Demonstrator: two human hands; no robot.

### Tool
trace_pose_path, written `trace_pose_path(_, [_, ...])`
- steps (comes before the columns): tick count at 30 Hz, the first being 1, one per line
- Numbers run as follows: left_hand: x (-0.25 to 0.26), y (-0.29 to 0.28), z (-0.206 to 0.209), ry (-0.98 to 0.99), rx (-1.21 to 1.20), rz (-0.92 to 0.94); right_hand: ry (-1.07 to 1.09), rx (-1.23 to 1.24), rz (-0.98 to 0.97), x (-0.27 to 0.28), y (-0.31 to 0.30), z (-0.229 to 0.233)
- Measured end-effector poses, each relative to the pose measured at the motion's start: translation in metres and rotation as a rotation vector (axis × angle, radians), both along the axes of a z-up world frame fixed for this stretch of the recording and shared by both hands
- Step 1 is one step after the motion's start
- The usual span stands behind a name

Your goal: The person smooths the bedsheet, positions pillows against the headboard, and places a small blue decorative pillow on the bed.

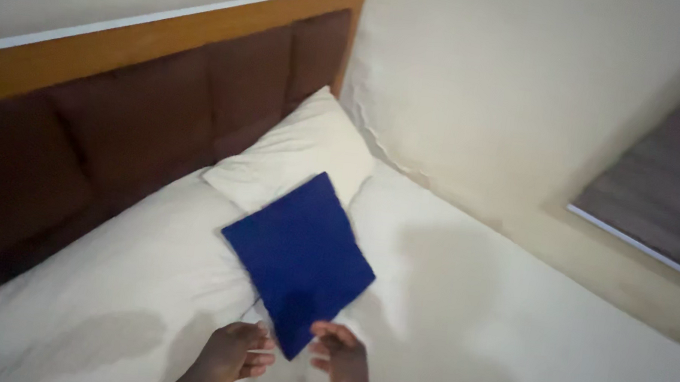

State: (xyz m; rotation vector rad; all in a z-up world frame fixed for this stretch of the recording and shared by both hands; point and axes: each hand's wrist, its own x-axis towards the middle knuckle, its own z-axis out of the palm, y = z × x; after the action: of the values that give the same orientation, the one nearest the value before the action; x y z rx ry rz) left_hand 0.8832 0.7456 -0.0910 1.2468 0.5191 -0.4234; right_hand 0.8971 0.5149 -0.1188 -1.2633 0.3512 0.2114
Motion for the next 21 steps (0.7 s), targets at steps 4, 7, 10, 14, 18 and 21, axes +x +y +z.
trace_pose_path(4, [-0.012,-0.018,0.009,0.042,0.038,-0.116,0.128,-0.075,0.038,-0.052,-0.009,0.028])
trace_pose_path(7, [-0.024,-0.028,0.029,-0.01,0.039,-0.216,0.084,-0.033,-0.006,-0.074,-0.016,0.048])
trace_pose_path(10, [-0.028,-0.04,0.052,-0.138,-0.056,-0.355,0.047,-0.086,-0.03,-0.096,-0.028,0.077])
trace_pose_path(14, [-0.04,-0.05,0.098,-0.151,0.047,-0.417,-0.056,-0.144,-0.099,-0.117,-0.033,0.117])
trace_pose_path(18, [-0.071,-0.036,0.142,-0.239,0.067,-0.449,-0.079,-0.143,-0.151,-0.152,-0.022,0.151])
trace_pose_path(21, [-0.097,-0.015,0.162,-0.209,0.128,-0.434,-0.092,-0.145,-0.163,-0.18,-0.007,0.17])
